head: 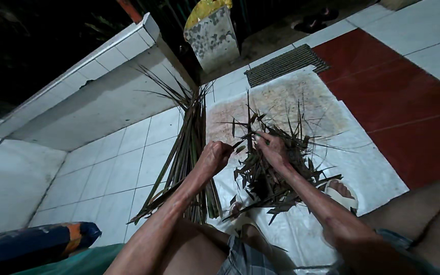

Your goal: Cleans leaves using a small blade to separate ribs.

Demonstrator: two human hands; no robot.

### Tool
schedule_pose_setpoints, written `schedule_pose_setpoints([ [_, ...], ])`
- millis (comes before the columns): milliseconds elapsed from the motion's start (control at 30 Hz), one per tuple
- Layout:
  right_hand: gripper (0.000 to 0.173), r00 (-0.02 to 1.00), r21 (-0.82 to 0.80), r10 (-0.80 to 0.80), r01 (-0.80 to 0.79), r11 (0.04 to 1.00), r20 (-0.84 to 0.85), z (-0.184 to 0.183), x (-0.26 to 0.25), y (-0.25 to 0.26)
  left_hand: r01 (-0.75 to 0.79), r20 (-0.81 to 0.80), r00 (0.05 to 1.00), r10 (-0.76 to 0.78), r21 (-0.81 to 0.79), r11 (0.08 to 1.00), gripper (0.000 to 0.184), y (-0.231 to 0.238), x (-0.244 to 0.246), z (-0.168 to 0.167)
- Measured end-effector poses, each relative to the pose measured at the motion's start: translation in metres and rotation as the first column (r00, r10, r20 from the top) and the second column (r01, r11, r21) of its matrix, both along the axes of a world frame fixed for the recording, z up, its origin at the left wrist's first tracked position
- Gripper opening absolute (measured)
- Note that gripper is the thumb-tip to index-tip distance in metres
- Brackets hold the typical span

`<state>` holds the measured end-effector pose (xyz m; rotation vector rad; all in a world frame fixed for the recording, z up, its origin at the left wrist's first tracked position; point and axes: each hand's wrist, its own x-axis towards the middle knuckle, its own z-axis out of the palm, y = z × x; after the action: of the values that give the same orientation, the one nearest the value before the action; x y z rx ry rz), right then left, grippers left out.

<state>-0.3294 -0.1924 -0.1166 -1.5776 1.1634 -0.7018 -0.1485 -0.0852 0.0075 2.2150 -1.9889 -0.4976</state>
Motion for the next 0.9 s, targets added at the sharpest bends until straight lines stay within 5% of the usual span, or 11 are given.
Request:
schedule_pose_setpoints([
  [133,0.038,0.993,0.021,-0.097,0.095,0.995,0.073,-0.009,-0.012,-0.009,-0.089,-0.135,0.986,0.096,0.057,0.994,0.023,0.001,0.005,0.005],
  [333,0.036,0.958,-0.050,0.125,-0.116,0.992,0.258,-0.003,-0.010,0.024,-0.136,-0.280,0.946,0.163,0.114,0.984,0.027,-0.003,0.007,0.003],
  [900,0.036,0.959,-0.058,0.099,-0.087,0.995,0.264,-0.016,0.001,0.003,-0.191,-0.423,0.866,0.267,0.213,0.958,0.027,0.004,0.011,0.010],
])
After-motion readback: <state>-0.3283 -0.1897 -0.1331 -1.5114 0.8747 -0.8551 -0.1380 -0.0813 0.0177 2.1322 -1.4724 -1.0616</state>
